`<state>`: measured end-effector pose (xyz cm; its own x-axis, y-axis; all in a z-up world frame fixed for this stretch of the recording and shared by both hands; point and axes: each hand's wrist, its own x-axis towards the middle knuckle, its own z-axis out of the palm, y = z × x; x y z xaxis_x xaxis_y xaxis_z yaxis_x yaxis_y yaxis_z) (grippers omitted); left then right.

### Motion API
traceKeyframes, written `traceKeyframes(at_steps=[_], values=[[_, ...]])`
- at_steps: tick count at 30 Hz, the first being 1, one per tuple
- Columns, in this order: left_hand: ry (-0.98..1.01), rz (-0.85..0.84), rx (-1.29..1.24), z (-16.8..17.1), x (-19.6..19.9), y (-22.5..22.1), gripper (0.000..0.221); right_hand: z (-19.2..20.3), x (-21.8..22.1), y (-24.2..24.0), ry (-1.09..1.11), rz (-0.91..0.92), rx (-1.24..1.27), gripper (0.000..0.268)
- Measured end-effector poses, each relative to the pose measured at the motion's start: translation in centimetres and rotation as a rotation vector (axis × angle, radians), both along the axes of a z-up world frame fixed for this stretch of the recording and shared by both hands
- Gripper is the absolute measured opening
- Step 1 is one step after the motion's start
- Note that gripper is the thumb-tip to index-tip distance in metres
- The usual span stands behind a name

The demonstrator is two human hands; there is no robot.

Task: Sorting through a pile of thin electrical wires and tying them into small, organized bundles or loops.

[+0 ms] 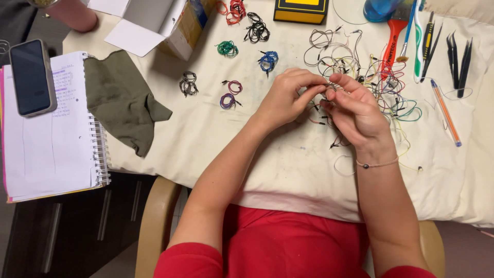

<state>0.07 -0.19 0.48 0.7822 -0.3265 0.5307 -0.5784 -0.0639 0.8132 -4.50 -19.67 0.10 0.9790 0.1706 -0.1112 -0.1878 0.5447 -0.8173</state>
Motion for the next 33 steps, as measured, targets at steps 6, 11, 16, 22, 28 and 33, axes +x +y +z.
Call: traceKeyframes(at_steps=[6,11,16,22,28,33], values=[[0.048,0.017,-0.064,-0.4,0.0,0.0,0.009,-0.1,-0.3,0.5,-0.311,-0.132,-0.313,0.038],[0.074,0.057,-0.075,-0.9,0.2,-0.2,0.012,1.4,-0.1,0.7,-0.874,-0.363,-1.033,0.012],[0.118,0.069,-0.101,-0.8,0.3,-0.4,0.011,2.1,0.0,1.1,-0.966,-0.370,-1.091,0.012],[0.166,0.082,-0.106,-0.7,0.2,-0.1,0.009,2.7,-0.3,1.4,-1.120,-0.407,-1.432,0.009],[0.504,-0.211,-0.373,-1.2,0.4,-0.2,0.011,0.5,0.0,1.2,-0.894,-0.327,-0.723,0.014],[0.266,-0.200,-0.249,-0.4,-0.3,-0.5,0.013,-3.2,0.7,0.5,-0.339,-0.507,-0.114,0.025]])
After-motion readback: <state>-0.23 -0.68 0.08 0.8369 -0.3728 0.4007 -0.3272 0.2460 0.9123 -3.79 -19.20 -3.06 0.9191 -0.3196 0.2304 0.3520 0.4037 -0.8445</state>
